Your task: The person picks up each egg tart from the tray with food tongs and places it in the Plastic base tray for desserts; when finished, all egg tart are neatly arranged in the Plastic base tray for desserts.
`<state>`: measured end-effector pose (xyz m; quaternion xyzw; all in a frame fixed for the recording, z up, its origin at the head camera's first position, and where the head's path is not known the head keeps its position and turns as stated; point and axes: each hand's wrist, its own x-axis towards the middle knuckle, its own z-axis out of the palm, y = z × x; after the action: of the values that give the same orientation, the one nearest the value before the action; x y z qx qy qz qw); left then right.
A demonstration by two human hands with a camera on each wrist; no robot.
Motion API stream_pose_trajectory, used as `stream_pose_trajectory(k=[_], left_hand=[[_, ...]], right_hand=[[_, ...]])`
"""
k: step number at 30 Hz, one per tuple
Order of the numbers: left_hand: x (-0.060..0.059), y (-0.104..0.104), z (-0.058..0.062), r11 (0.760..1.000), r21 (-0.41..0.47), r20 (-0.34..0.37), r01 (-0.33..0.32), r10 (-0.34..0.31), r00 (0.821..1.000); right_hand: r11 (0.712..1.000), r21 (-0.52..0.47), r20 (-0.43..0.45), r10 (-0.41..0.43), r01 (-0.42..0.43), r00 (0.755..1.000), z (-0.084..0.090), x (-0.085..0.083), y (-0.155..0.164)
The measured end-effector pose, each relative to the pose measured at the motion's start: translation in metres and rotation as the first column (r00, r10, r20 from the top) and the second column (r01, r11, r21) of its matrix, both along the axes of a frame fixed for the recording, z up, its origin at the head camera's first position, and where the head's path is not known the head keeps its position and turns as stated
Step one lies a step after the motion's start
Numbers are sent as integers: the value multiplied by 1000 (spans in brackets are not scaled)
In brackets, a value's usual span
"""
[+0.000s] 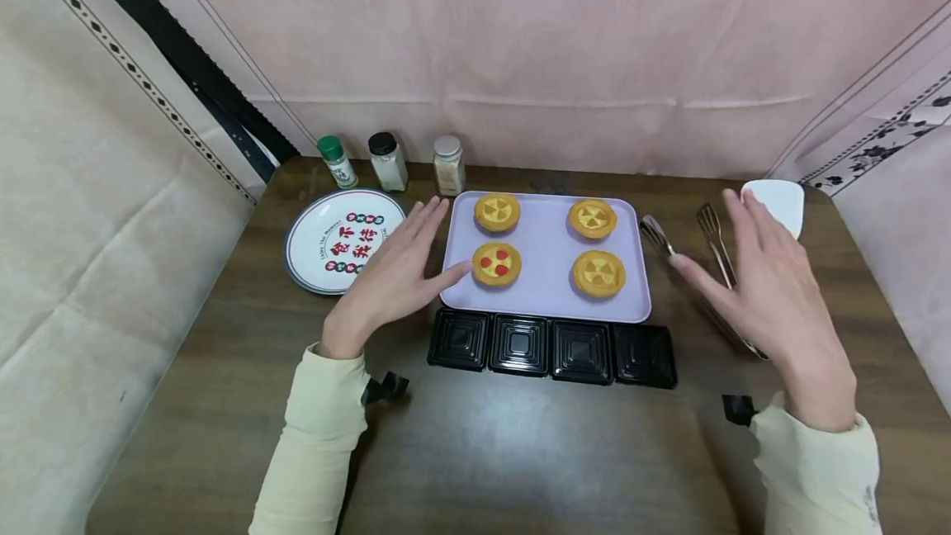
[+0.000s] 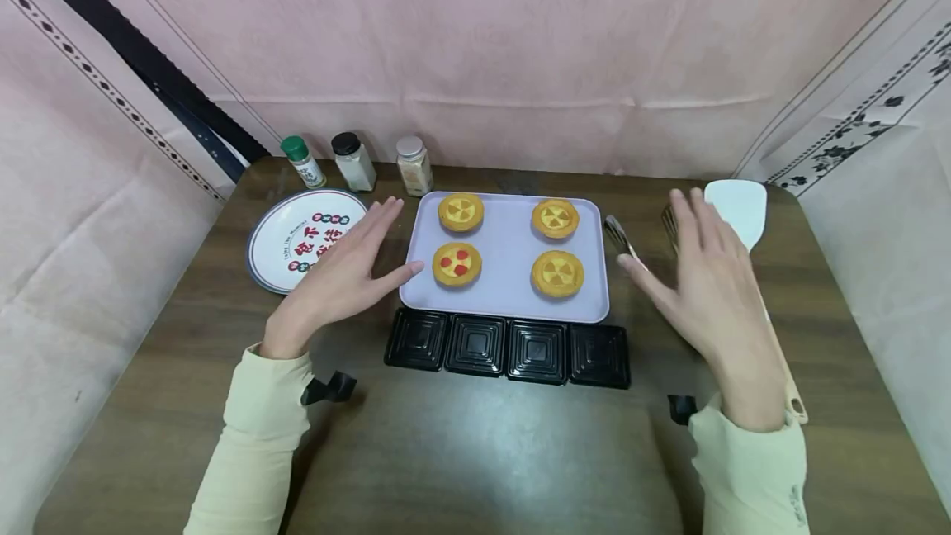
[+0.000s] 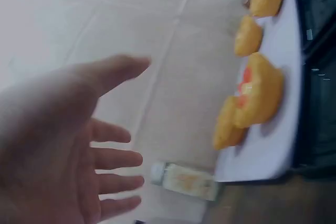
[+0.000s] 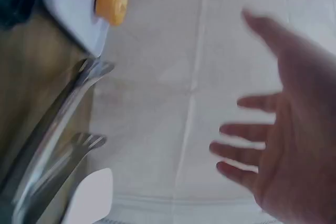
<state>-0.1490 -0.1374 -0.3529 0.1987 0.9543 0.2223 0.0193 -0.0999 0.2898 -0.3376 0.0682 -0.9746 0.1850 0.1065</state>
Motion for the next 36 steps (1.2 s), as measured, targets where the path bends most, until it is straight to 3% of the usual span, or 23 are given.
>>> stream_pose_trajectory(k=[4, 7, 11, 15, 19, 36], left_hand=[[-1, -4, -19, 984, 173, 143, -38, 13, 990], [-4, -6, -41, 974, 222, 194, -39, -5, 981], [-6, -11, -65, 972, 234, 196, -19, -28, 980], [-7, -18, -80, 970, 242, 163, -2, -39, 986], [-7, -22, -87, 968, 251, 154, 20, -61, 986], [-7, -22, -96, 971, 238, 160, 34, -74, 984]], right_hand=[[987, -65, 59, -144, 148, 988, -18, 10, 18], [972, -89, 115, -207, 218, 972, -40, 14, 27], [962, -120, 179, -224, 247, 958, -65, 17, 32], [966, -96, 266, -206, 239, 942, -78, 17, 33], [973, -56, 299, -197, 223, 934, -81, 17, 37], [985, 11, 198, -170, 171, 965, -89, 14, 44]])
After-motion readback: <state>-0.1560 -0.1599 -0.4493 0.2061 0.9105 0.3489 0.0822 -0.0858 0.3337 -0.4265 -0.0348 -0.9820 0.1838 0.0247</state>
